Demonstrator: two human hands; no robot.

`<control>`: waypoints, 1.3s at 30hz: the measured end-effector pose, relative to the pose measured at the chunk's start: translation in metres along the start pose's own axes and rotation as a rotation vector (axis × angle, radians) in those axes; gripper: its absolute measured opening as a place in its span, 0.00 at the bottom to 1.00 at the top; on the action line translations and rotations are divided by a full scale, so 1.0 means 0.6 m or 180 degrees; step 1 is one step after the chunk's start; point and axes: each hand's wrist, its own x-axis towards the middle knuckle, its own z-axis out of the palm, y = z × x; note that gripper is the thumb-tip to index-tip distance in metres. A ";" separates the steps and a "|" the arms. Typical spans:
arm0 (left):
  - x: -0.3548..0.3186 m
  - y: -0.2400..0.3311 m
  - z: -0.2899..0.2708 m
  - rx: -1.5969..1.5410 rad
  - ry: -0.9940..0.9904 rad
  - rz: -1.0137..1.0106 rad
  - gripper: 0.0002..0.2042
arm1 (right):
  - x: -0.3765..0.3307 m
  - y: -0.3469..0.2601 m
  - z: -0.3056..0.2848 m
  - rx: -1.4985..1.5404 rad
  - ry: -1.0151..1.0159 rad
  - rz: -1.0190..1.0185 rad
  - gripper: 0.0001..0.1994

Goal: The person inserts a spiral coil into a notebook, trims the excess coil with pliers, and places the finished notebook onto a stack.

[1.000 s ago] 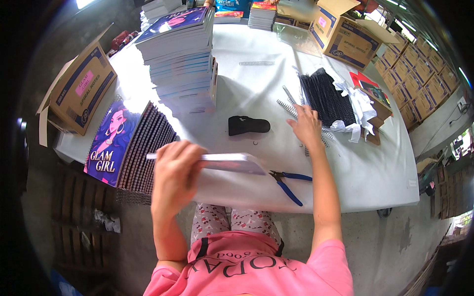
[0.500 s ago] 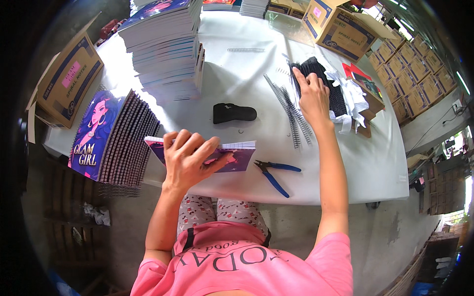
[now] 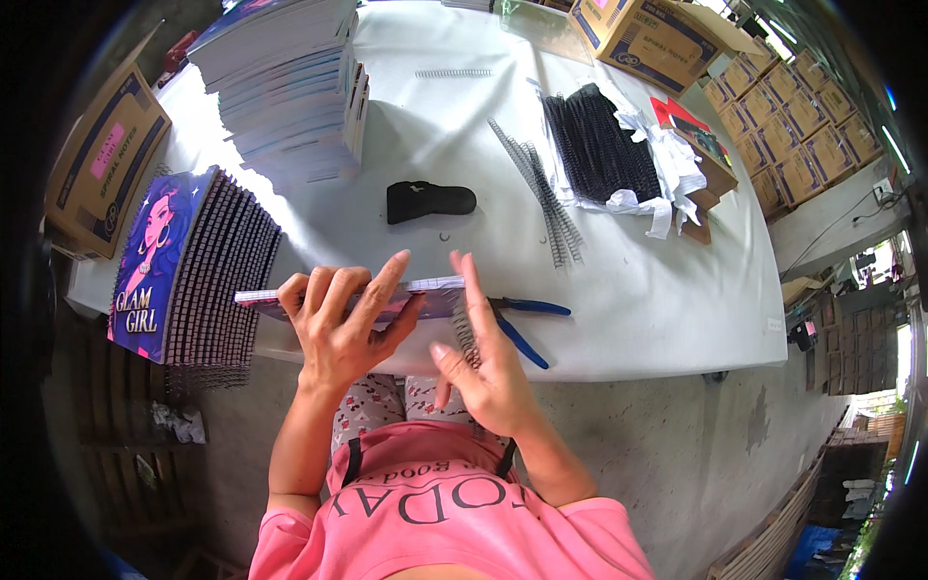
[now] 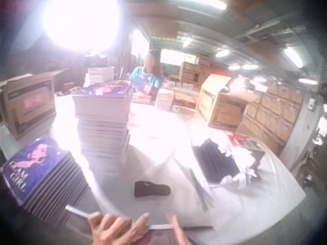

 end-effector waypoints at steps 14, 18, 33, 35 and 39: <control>-0.005 -0.001 -0.003 -0.0111 0.0155 -0.0094 0.15 | 0.071 -0.026 -0.118 -0.2201 0.0084 -0.1095 0.12; -0.007 -0.001 0.000 -0.0157 0.0171 -0.0153 0.15 | 0.081 -0.036 -0.112 -0.2144 -0.0070 -0.1104 0.15; 0.000 -0.002 -0.001 -0.0286 0.0206 -0.0214 0.16 | 0.090 -0.037 -0.154 -0.1577 -0.1255 -0.0554 0.12; -0.004 0.001 0.003 -0.0266 0.0169 -0.0260 0.17 | 0.087 -0.045 -0.146 -0.1484 -0.1161 0.0048 0.12; 0.000 0.011 0.000 0.0119 0.0209 -0.0541 0.19 | 0.070 -0.057 -0.102 -0.1750 -0.0549 -0.0001 0.15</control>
